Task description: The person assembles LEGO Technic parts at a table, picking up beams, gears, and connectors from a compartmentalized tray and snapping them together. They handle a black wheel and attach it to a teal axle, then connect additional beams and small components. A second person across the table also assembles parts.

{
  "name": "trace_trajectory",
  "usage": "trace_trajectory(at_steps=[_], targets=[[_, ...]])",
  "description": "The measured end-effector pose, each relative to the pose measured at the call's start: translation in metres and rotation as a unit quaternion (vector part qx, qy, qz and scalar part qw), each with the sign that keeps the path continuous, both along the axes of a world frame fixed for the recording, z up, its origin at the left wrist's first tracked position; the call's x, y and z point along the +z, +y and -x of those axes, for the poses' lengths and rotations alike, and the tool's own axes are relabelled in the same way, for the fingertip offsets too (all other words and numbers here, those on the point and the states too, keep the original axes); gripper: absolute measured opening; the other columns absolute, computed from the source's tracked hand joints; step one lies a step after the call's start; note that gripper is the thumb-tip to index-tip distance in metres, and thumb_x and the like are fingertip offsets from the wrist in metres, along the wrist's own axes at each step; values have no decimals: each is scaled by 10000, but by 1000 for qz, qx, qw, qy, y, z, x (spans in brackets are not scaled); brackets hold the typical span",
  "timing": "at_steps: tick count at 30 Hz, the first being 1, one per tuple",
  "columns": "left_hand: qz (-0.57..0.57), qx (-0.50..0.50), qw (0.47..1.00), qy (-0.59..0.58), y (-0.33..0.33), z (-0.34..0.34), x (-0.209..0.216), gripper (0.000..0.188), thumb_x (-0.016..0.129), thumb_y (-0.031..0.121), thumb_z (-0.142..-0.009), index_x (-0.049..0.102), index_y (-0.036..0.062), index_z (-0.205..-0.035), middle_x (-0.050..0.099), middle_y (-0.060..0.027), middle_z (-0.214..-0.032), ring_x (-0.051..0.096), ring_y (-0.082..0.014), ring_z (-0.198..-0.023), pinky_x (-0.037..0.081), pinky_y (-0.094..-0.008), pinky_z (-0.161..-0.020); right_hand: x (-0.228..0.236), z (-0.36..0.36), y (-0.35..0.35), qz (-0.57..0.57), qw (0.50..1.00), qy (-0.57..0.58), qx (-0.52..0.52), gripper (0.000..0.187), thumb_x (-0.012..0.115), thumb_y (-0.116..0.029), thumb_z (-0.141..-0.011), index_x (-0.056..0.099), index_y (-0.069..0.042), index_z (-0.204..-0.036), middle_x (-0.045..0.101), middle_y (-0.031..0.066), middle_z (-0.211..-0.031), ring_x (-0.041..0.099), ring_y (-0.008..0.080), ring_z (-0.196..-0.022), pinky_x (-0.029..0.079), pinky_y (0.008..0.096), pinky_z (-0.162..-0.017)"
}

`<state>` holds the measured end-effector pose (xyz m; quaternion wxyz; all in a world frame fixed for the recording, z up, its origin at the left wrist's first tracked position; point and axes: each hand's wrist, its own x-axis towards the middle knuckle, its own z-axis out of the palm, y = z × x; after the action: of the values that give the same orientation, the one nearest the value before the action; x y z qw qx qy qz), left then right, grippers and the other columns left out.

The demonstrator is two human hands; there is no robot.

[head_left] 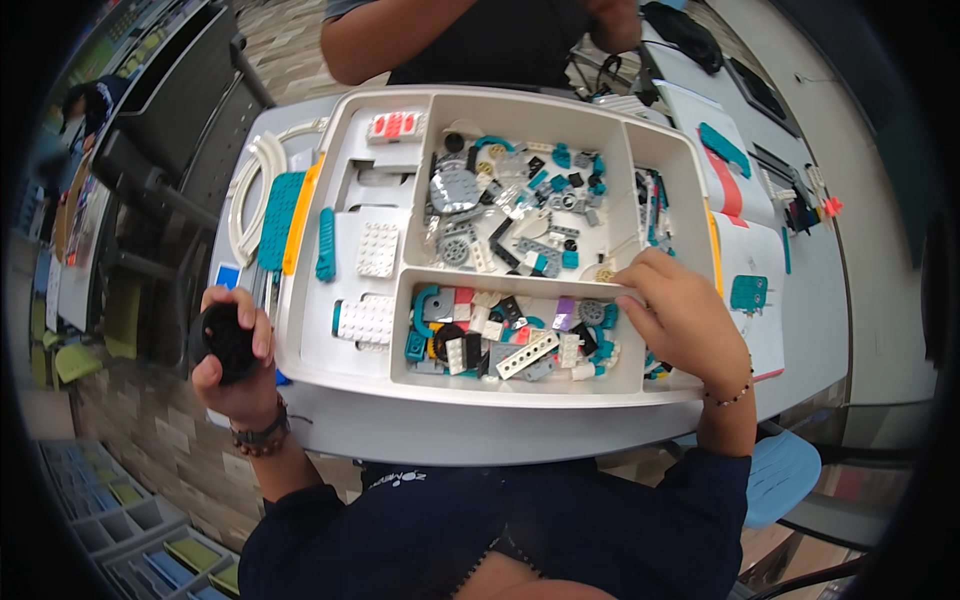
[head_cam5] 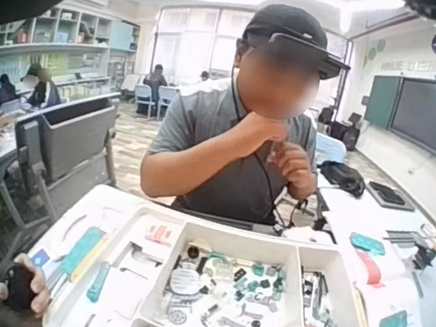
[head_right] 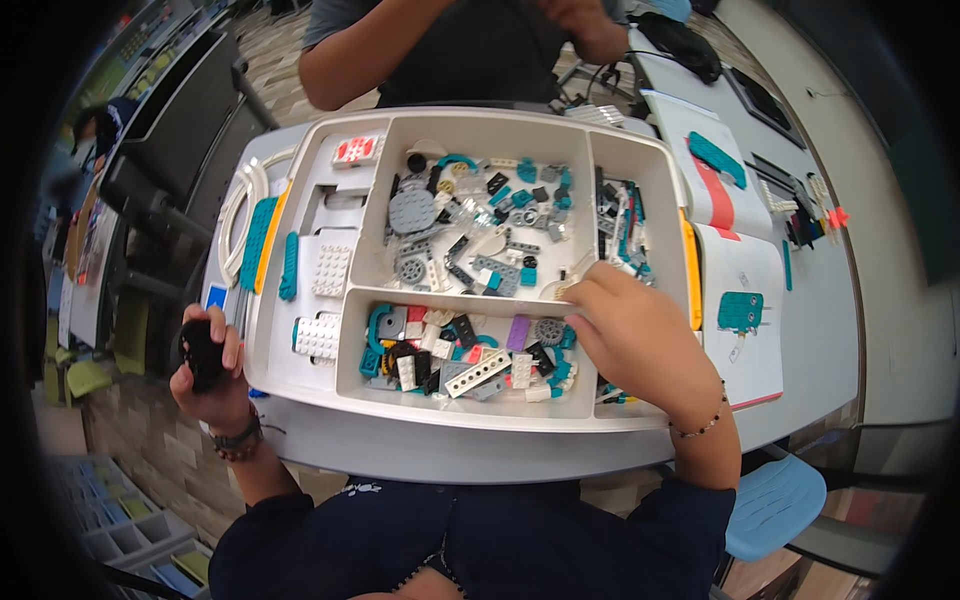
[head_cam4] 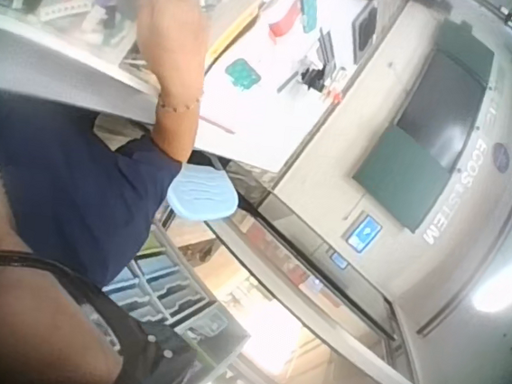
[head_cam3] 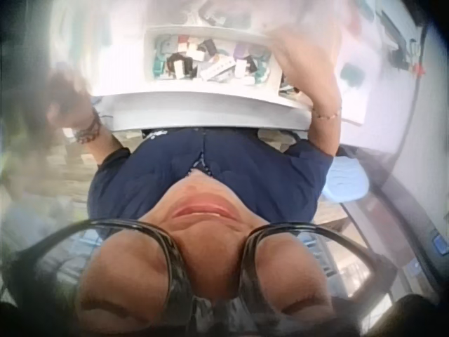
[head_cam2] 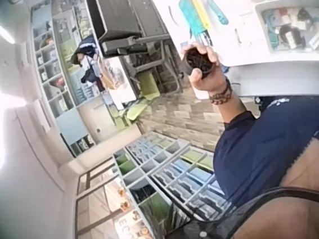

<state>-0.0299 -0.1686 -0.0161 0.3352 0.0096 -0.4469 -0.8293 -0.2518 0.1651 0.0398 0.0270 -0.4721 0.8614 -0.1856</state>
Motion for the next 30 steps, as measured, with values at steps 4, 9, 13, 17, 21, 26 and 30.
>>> trace_trajectory(at_steps=[4,9,13,17,21,26,30], targets=[[15,7,1000,-7,-3,-4,-4,631,620,354,-692,404,-36,-1139,437,-124,-912,510,-164,-666,436,-227,-514,3,-3,-5,4,1000,-12,-13,130,623,-67,-744,582,-25,-860,536,98,-801,559,282,-694,448,342,-606],[23,28,999,-9,-5,-1,-8,634,555,419,-766,430,-44,-1181,493,-153,-975,538,-204,-755,461,-275,-606,7,-7,-8,22,998,-49,-12,118,611,-39,-747,573,-2,-852,514,104,-775,524,231,-608,421,310,-542],[-37,58,998,-14,-5,-1,-10,633,504,467,-817,442,-34,-1198,529,-165,-1013,552,-231,-828,462,-311,-694,6,-7,-12,25,997,-67,-15,116,600,-28,-751,565,11,-855,512,110,-771,496,210,-599,413,301,-556],[-60,60,996,-15,-5,-3,-9,669,406,528,-843,440,-34,-1202,547,-169,-1021,552,-240,-798,456,-322,-664,6,-6,-11,19,998,-65,-7,138,599,-30,-748,558,13,-873,527,118,-780,501,224,-619,413,299,-587],[-63,67,996,-3,-4,-1,-4,646,341,516,-854,480,-38,-1155,587,-173,-944,566,-212,-699,445,-291,-592,6,-11,-13,27,996,-82,-14,168,599,-29,-743,547,20,-895,549,128,-798,516,236,-636,413,300,-593],[-85,51,995,-12,-7,-4,-8,667,330,551,-851,484,-28,-1144,562,-149,-925,515,-199,-643,392,-294,-596,3,-13,-9,2,996,-90,-24,216,611,-44,-738,556,6,-941,565,134,-810,521,240,-629,415,301,-586],[-103,62,992,-29,-6,1,-8,668,335,567,-848,492,-15,-1136,563,-137,-891,518,-198,-624,404,-300,-592,7,-18,-8,-11,993,-109,-37,224,623,-71,-744,574,-12,-954,560,125,-820,525,245,-620,420,313,-577]])
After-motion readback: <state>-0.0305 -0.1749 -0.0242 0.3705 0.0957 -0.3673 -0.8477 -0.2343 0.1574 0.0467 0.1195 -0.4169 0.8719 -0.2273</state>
